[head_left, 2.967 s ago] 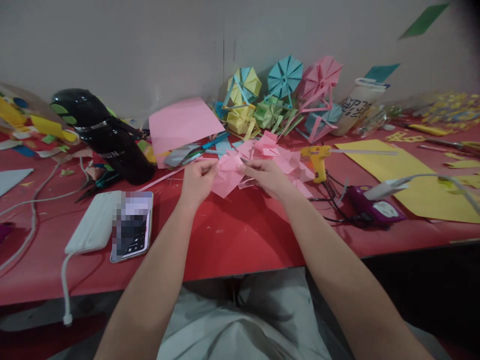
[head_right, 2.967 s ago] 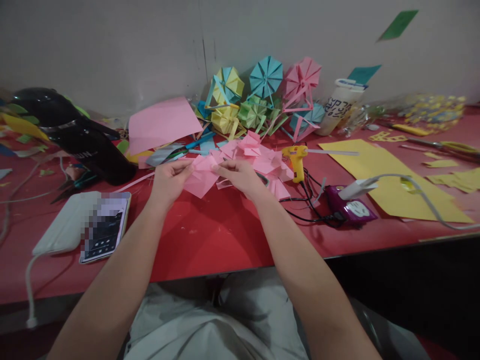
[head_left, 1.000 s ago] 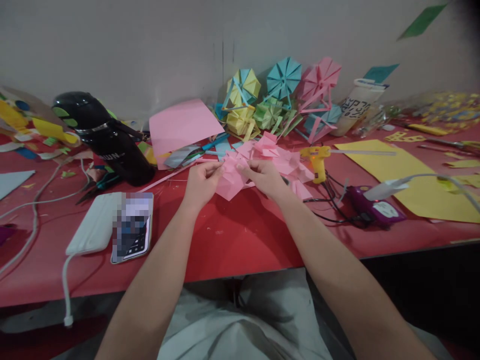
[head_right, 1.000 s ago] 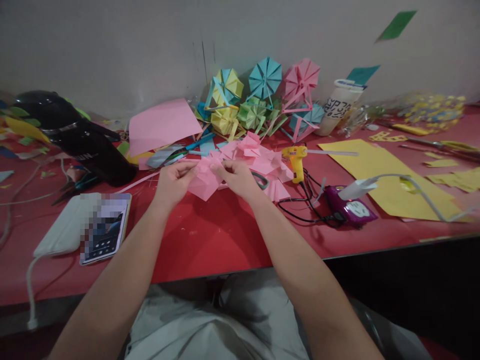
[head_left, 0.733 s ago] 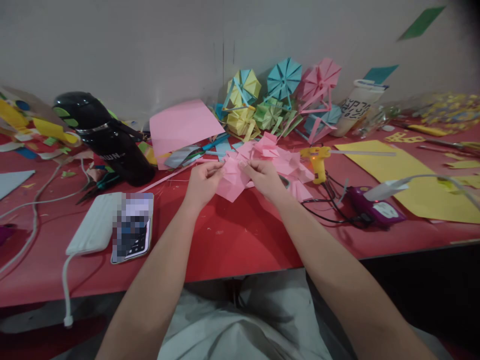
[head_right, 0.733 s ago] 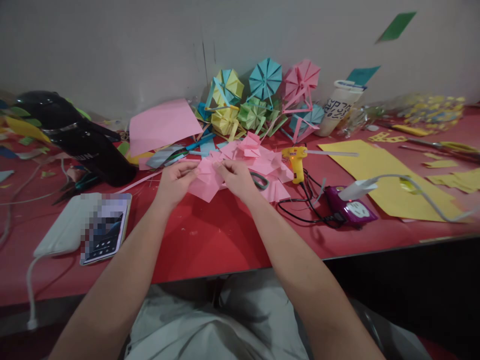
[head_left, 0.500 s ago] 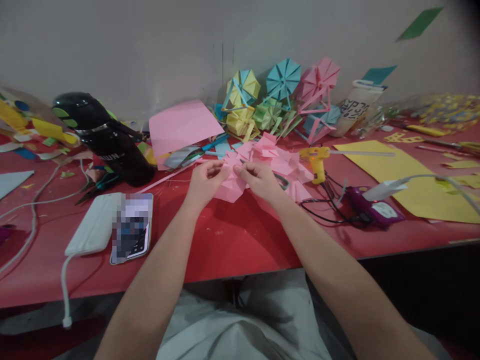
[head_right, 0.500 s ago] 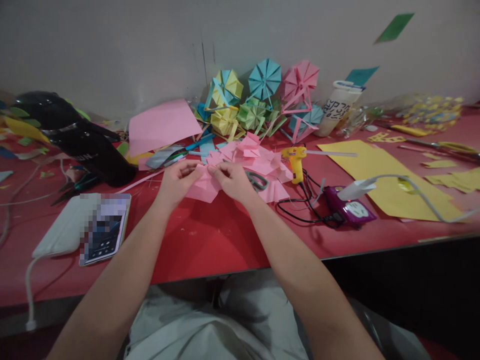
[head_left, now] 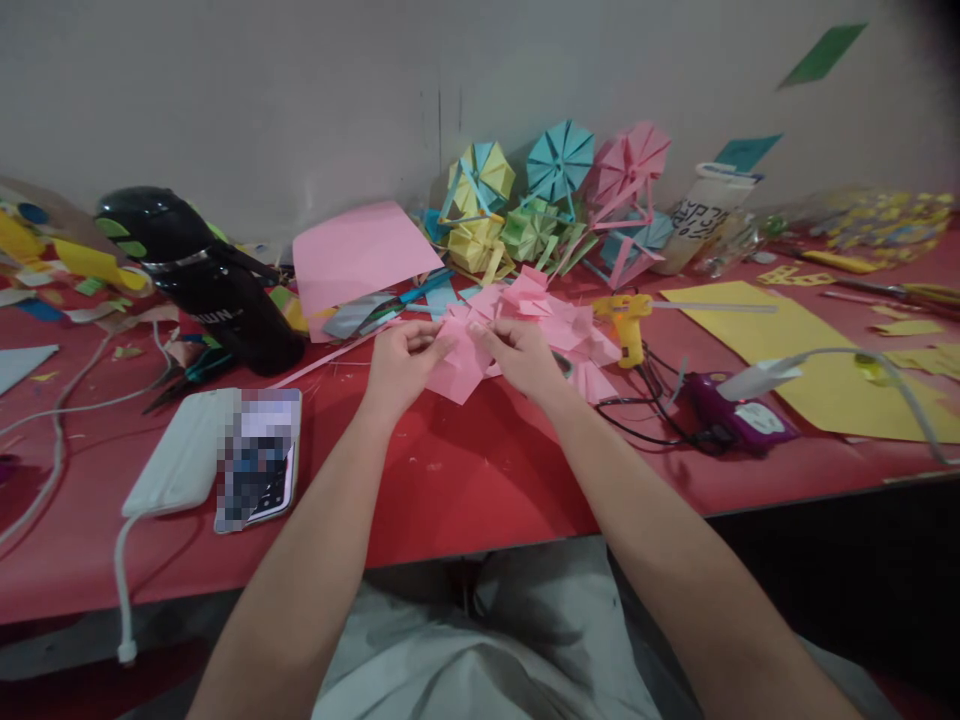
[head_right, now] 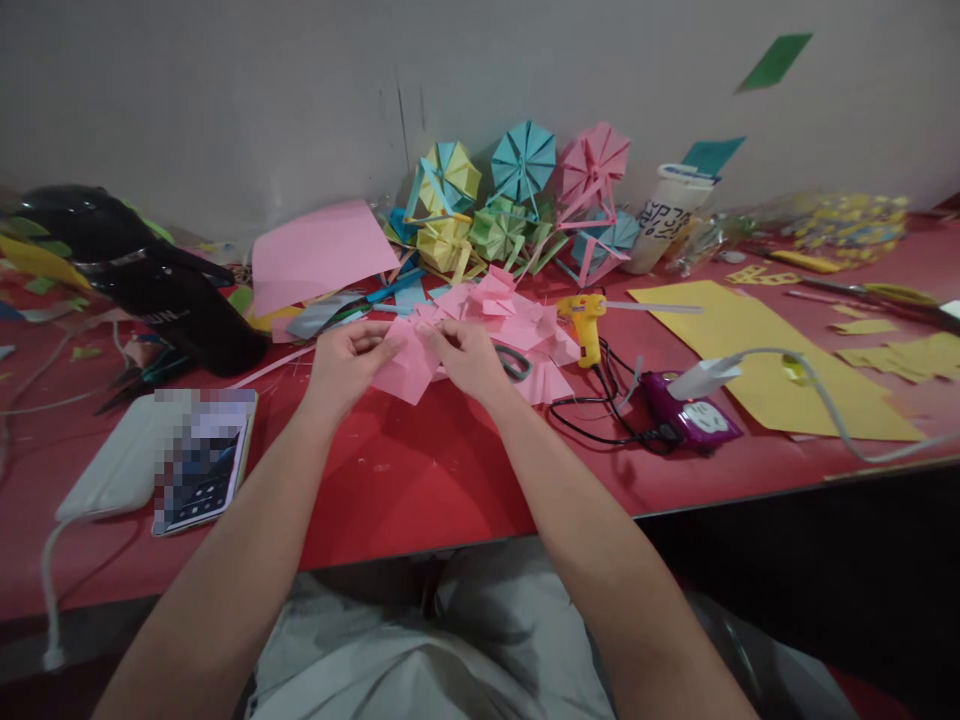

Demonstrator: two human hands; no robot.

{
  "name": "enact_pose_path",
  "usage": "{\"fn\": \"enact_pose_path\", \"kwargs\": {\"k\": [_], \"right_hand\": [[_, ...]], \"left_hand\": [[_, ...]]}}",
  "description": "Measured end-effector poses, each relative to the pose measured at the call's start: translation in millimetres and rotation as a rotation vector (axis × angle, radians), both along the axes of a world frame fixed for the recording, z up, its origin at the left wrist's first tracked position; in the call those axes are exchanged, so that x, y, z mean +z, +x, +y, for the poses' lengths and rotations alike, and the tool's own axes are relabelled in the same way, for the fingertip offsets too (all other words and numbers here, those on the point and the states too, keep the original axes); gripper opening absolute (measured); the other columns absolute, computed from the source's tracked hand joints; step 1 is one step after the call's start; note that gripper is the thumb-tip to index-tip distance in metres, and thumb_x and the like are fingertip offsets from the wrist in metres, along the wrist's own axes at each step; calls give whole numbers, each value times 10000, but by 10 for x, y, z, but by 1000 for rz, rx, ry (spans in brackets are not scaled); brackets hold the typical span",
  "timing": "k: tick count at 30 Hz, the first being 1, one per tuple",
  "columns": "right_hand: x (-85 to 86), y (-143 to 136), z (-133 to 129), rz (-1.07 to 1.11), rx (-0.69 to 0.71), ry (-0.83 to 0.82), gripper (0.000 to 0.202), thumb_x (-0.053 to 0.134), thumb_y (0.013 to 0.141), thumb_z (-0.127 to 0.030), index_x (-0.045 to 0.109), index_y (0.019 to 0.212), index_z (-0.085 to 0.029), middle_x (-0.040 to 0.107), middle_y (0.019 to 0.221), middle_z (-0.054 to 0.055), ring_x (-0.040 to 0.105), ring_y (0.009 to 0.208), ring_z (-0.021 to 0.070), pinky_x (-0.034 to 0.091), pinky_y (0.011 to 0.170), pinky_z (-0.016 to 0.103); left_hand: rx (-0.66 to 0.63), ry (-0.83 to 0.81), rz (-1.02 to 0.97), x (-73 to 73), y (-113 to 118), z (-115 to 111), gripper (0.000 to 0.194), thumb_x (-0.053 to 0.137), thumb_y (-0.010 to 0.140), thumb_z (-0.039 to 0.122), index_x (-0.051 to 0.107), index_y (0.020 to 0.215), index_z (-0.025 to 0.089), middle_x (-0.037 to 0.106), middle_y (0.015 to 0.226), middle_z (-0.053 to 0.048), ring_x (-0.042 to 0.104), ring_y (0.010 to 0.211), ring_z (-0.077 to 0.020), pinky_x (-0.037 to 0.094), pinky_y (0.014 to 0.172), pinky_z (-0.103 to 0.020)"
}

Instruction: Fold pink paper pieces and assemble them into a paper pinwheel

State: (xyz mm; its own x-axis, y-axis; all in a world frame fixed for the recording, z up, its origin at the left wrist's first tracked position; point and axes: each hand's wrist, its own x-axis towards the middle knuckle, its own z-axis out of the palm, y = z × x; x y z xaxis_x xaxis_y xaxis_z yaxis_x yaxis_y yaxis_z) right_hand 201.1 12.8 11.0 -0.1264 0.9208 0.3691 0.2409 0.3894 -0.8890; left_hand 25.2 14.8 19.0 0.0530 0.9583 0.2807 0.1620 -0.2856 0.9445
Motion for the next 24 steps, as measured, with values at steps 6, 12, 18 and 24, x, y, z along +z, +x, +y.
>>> {"fn": "enact_pose_path", "kwargs": {"k": [6, 12, 18, 24], "right_hand": [[39, 12, -13, 9, 40, -53, 506, 617, 795, -637, 509, 603, -182, 465, 573, -22, 423, 552, 96, 355, 517, 248], [87, 29, -11, -25, 4, -95, 519, 655, 751, -652, 546, 582, -173, 534, 554, 2, 471, 540, 103, 387, 500, 246], [82, 31, -17, -43, 30, -79, 528, 661, 744, -657, 557, 574, -168, 542, 548, 6, 463, 520, 98, 375, 488, 242], [80, 31, -72, 34, 107, -123, 511, 684, 737, -633, 525, 572, -176, 491, 553, -17, 487, 534, 103, 444, 526, 250]], "left_hand": [[39, 65, 44, 38, 12, -8, 269, 771, 697, 363, 748, 856, 148, 750, 775, -71, 697, 732, -193, 546, 660, -282], [41, 77, 33, 64, 30, 2, 237, 758, 695, 328, 726, 838, 141, 738, 785, -68, 685, 736, -179, 532, 669, -268], [-48, 78, 2, 66, 56, 20, 187, 714, 730, 330, 693, 795, 155, 707, 730, -34, 652, 712, -161, 515, 676, -269], [-9, 132, 0, 80, 46, -3, 199, 681, 780, 359, 680, 727, 168, 660, 689, -4, 578, 650, -127, 460, 642, -256]]}}
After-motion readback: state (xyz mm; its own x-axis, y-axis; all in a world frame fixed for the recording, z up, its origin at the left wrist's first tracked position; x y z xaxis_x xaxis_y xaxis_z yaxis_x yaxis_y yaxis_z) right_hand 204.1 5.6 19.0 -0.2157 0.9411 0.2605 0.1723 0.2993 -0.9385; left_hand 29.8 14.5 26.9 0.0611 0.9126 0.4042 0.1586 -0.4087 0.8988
